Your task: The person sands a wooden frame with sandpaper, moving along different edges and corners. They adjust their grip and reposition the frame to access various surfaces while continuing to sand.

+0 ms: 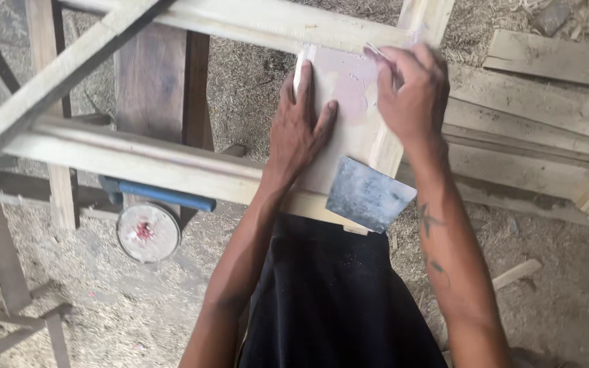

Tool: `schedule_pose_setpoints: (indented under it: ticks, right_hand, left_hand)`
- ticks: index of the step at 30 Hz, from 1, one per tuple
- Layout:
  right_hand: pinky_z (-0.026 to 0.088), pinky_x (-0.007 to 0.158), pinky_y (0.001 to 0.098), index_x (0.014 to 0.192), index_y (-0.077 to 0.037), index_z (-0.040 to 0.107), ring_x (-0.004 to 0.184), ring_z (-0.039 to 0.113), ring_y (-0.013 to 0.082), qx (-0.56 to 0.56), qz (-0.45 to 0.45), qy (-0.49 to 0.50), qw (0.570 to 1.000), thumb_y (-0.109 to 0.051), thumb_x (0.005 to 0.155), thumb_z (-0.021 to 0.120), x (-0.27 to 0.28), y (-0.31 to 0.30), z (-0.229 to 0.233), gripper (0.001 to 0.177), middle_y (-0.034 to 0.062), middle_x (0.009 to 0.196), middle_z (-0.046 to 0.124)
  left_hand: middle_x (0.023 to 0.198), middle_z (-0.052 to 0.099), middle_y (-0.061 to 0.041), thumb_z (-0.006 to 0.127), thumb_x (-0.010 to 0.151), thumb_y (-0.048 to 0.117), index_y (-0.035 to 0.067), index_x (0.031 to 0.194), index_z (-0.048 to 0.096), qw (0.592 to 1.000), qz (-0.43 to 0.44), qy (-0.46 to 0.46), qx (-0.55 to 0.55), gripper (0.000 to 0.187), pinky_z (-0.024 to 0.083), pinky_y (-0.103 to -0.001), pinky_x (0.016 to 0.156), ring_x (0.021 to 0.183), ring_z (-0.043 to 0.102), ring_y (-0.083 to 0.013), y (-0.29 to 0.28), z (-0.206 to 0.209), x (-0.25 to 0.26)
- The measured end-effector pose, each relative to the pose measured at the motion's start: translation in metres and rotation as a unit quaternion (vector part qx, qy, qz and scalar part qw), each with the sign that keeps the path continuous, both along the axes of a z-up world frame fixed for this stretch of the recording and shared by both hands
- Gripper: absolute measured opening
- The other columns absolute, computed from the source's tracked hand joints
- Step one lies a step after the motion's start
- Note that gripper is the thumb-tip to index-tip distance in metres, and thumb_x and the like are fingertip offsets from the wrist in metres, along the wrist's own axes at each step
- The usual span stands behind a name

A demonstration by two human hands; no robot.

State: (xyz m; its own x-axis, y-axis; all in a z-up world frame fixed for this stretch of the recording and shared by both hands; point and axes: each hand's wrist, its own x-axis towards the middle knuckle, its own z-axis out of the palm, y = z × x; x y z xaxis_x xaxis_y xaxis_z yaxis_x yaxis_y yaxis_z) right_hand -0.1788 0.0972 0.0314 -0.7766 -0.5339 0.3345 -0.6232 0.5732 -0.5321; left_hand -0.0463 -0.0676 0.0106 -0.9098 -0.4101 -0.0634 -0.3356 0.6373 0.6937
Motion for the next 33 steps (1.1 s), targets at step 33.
schedule_pose_setpoints:
  ticks: [33]
  right_hand:
    - [0.049, 0.060, 0.0373, 0.097, -0.006, 0.062, 0.056, 0.067, 0.0161, 0.105, -0.319, -0.072, 0.939, -0.033, 0.101, 0.076, 0.053, -0.156, -0.014, 0.031, 0.0011, 0.069, 0.070]
  left_hand:
    - [0.113, 0.071, -0.014, 0.097, 0.075, 0.035, 0.003, 0.122, 0.069, 0.970, -0.176, 0.168, -0.030, 0.063, 0.039, -0.047, 0.101, 0.112, 0.062, -0.0325, -0.187, -0.007, -0.087]
